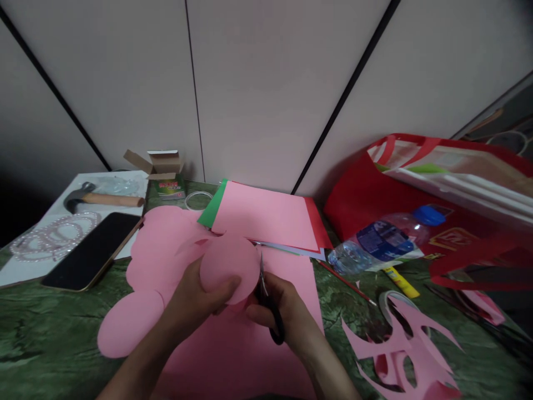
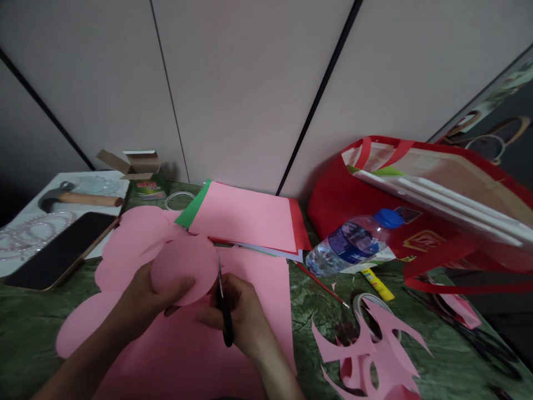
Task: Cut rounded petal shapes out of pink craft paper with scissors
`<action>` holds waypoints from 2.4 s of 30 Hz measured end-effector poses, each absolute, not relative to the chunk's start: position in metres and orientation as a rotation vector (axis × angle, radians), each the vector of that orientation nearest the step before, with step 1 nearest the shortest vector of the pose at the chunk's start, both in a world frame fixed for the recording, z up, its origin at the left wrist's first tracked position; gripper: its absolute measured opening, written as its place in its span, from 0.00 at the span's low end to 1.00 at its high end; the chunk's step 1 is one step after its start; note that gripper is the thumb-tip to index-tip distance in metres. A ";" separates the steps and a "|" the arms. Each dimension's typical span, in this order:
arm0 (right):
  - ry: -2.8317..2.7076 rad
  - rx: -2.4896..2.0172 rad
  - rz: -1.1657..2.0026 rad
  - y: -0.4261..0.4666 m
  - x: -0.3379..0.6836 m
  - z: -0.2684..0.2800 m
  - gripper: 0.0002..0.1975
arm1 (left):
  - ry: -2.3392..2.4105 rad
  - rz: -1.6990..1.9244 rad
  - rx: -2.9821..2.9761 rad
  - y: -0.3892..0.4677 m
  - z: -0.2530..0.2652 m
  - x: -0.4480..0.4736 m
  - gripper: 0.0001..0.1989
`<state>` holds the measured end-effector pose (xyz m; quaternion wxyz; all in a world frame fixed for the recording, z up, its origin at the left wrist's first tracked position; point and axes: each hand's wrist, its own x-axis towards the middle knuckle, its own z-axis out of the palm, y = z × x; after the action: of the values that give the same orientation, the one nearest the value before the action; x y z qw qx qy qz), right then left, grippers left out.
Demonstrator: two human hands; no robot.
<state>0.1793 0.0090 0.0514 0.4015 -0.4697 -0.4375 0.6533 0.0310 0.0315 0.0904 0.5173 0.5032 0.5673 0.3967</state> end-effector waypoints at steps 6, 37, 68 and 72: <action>-1.118 -1.180 1.636 0.009 0.179 0.050 0.12 | 1.357 0.935 1.217 0.032 0.090 0.030 0.10; -1.071 -1.187 1.600 0.008 0.176 0.051 0.05 | 1.252 0.963 1.297 0.041 0.069 0.016 0.10; -1.079 -1.230 1.635 0.005 0.176 0.048 0.09 | 1.280 1.024 1.322 0.045 0.068 0.012 0.14; -1.094 -1.235 1.610 0.007 0.175 0.050 0.10 | 1.278 0.994 1.322 0.045 0.068 0.011 0.14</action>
<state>0.1753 0.0069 0.0497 0.4062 -0.4896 -0.4338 0.6381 0.0111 0.0446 0.0676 0.5017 0.5471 0.5289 0.4115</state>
